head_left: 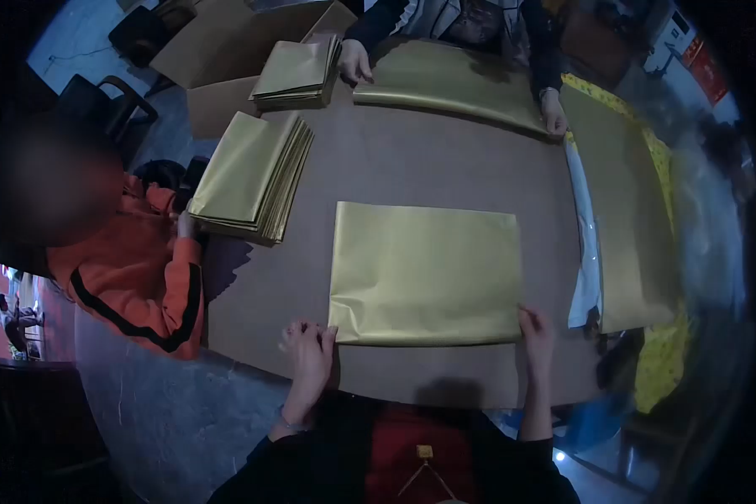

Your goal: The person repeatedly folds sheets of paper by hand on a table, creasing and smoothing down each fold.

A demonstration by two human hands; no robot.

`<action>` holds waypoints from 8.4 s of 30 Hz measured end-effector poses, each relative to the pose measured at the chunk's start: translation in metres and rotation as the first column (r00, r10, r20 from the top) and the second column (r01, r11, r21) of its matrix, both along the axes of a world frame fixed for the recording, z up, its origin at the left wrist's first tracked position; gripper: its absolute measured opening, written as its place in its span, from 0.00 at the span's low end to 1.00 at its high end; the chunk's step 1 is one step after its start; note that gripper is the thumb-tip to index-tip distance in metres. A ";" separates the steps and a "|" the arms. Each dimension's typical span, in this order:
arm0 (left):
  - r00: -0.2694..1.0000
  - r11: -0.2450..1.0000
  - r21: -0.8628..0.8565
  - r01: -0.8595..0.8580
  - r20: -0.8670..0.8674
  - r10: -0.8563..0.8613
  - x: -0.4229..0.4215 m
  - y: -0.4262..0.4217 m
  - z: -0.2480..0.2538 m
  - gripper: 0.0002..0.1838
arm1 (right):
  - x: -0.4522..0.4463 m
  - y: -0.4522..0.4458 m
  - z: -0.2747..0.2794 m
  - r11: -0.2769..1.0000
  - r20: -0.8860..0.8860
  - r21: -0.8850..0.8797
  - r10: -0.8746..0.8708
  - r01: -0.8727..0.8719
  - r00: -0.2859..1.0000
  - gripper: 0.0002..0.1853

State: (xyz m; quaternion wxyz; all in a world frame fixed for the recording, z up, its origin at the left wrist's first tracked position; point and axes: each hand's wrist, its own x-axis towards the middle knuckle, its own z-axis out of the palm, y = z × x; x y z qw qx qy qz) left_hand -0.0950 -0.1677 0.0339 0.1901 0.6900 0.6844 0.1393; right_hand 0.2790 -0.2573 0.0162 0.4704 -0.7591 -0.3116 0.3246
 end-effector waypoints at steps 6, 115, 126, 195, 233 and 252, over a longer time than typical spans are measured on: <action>0.997 0.997 -0.009 -0.075 0.036 0.075 -0.005 -0.035 0.001 0.13 | -0.015 -0.022 -0.012 0.998 0.122 -0.061 0.041 -0.033 0.992 0.12; 0.890 0.867 0.220 0.447 -0.208 -0.406 0.053 0.104 -0.038 0.36 | -0.051 -0.024 0.012 0.954 0.557 -0.284 0.083 0.096 0.826 0.11; 0.890 0.854 0.271 0.443 -0.247 -0.383 0.049 0.102 -0.040 0.35 | -0.051 -0.024 0.010 0.980 0.599 -0.176 0.034 0.090 0.800 0.11; 0.455 0.483 -0.153 0.862 -0.187 -0.871 -0.022 0.088 -0.002 0.71 | -0.066 0.104 0.012 0.980 0.736 -0.198 0.162 -0.020 0.657 0.28; 0.502 0.519 -0.161 0.839 -0.139 -0.854 -0.024 0.074 0.009 0.65 | -0.194 0.047 0.023 0.728 -0.086 0.681 0.186 -0.079 0.979 0.31; 0.442 0.483 -0.256 0.838 -0.201 -0.874 -0.019 0.088 0.000 0.79 | -0.120 0.032 -0.038 0.757 -0.171 0.649 0.241 -0.075 0.955 0.36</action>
